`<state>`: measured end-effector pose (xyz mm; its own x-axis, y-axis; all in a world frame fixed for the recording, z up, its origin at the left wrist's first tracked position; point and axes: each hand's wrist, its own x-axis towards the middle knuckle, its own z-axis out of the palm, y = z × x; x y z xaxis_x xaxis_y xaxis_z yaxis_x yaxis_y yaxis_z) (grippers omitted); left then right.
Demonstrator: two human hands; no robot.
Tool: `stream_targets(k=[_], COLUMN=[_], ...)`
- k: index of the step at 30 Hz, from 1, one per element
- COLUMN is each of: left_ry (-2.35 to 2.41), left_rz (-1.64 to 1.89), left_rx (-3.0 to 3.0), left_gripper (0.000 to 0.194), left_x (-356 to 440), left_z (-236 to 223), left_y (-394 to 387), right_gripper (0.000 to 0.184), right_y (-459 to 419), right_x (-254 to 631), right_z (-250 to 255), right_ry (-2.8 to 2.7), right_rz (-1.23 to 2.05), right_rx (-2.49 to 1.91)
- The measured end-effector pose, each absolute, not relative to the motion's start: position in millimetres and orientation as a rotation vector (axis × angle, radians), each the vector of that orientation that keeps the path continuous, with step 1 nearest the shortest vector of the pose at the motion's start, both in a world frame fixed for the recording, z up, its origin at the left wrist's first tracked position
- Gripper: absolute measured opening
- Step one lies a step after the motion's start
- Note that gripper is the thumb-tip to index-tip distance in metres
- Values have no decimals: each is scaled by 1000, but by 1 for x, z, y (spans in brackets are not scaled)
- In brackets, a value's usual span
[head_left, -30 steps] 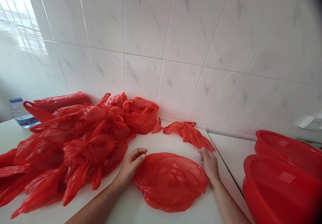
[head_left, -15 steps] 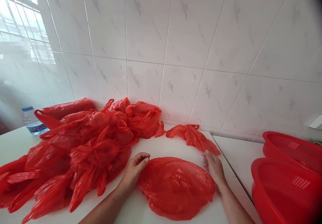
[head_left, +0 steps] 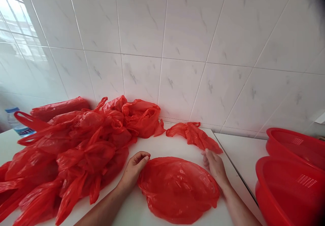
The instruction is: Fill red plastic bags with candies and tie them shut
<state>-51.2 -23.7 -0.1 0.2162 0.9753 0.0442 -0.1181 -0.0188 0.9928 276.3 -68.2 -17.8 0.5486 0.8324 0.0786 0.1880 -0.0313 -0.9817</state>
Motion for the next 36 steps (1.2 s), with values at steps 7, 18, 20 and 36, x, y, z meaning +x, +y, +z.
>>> stream_targets(k=[7,18,20,36], left_ry=[927,928,926,887], left_rz=[1087,1096,1096,1065], left_rx=[1235,1251,1271,1258], left_gripper=[26,23,23,29], left_x=[-50,-56,-56,-56], left_z=[1,-6,-8,-12], left_y=[-23,-21,-19,-15], right_gripper=[54,52,54,54], right_y=[-67,-65,-64,-57], right_x=[278,273,274,277], right_z=[-20,-13,-14,-18], right_ry=[-929,-939,-927,-877], right_rz=[640,606,606,586], right_rx=[-1561,-1562,-1559,-1528])
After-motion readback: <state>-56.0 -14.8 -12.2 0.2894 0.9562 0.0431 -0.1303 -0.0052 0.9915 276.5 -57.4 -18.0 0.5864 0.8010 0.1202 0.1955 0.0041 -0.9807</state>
